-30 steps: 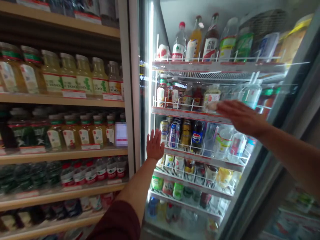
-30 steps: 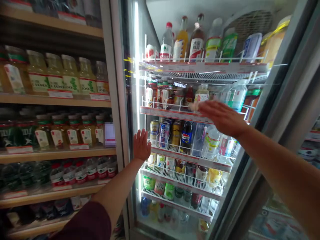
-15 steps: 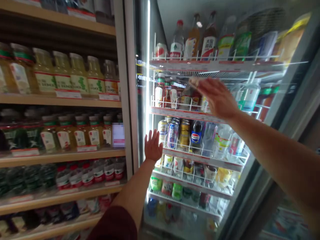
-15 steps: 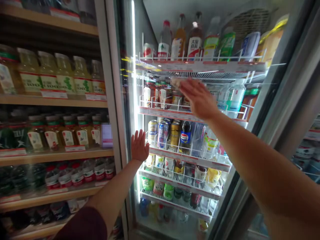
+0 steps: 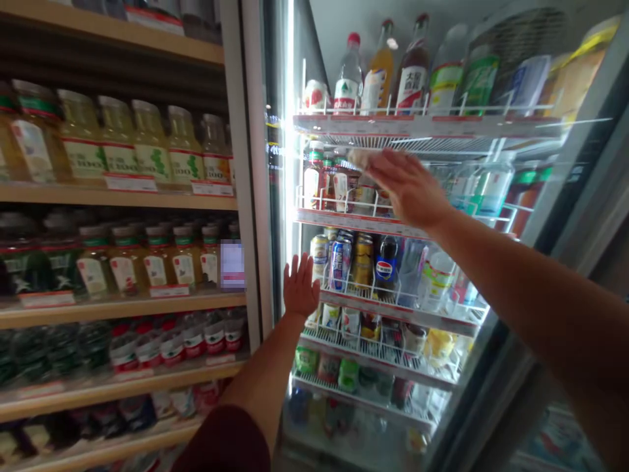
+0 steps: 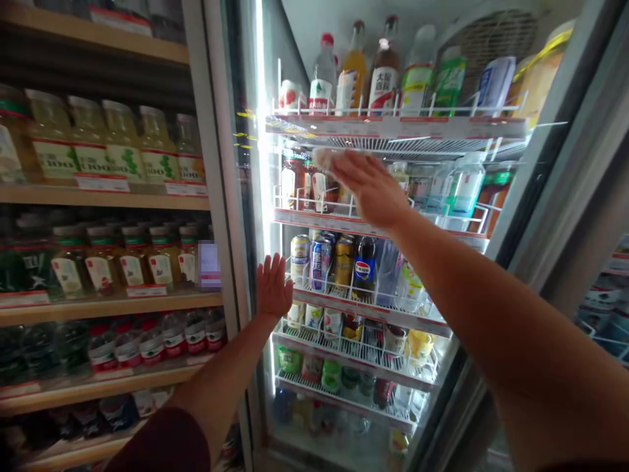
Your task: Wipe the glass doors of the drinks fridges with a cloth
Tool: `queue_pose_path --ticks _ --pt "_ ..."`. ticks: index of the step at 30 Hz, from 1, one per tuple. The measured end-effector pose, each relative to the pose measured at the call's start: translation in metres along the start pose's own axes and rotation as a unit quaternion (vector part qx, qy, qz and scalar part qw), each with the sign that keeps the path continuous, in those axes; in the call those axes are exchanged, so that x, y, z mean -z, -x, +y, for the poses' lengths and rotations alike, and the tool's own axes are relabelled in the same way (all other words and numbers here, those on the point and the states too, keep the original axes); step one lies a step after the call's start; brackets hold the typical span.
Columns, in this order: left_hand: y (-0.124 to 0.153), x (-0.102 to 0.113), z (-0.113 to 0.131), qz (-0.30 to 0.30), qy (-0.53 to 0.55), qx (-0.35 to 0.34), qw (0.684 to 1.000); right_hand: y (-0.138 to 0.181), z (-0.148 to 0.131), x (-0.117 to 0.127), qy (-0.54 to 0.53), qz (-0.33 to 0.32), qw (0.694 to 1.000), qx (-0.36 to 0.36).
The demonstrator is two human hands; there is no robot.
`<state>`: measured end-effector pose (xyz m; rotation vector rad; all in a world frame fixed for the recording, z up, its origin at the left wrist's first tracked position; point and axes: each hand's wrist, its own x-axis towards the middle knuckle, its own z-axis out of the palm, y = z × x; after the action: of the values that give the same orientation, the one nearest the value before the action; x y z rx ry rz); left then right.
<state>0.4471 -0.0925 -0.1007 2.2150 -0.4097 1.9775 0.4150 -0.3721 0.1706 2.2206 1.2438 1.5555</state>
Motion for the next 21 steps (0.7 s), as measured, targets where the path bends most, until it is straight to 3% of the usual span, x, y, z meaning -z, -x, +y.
queue_pose_path --ticks 3,5,7,9,10,14,16,18,21 --pt "0.002 -0.001 -0.001 -0.027 0.009 0.019 0.999 -0.02 0.001 -0.003 0.014 0.076 0.994 -0.078" --pt "0.003 -0.002 -0.002 -0.042 0.013 0.028 0.999 -0.018 -0.019 -0.015 0.006 0.029 0.999 -0.044" --pt "0.004 -0.003 -0.003 -0.047 0.015 0.029 0.998 -0.013 -0.037 -0.023 -0.004 -0.059 0.997 0.045" --pt "0.004 -0.003 -0.003 -0.045 0.013 0.027 0.999 -0.013 -0.039 -0.017 -0.002 -0.11 0.987 0.113" --pt "0.004 -0.003 -0.003 -0.042 0.011 0.026 0.999 -0.016 -0.032 -0.009 0.005 -0.106 0.988 0.116" --pt "0.003 -0.002 -0.002 -0.02 0.002 0.009 1.0 -0.033 0.015 0.027 0.045 0.055 0.996 -0.06" --pt "0.004 -0.003 -0.001 -0.023 0.005 0.008 1.0 -0.028 0.021 0.028 0.047 0.098 0.987 -0.12" --pt "0.004 -0.003 -0.003 -0.031 0.011 0.012 0.999 -0.009 0.005 0.013 0.034 0.072 0.991 -0.108" --pt "0.001 -0.002 -0.004 -0.028 0.021 0.017 0.999 0.038 -0.045 -0.022 -0.011 -0.028 0.999 -0.042"
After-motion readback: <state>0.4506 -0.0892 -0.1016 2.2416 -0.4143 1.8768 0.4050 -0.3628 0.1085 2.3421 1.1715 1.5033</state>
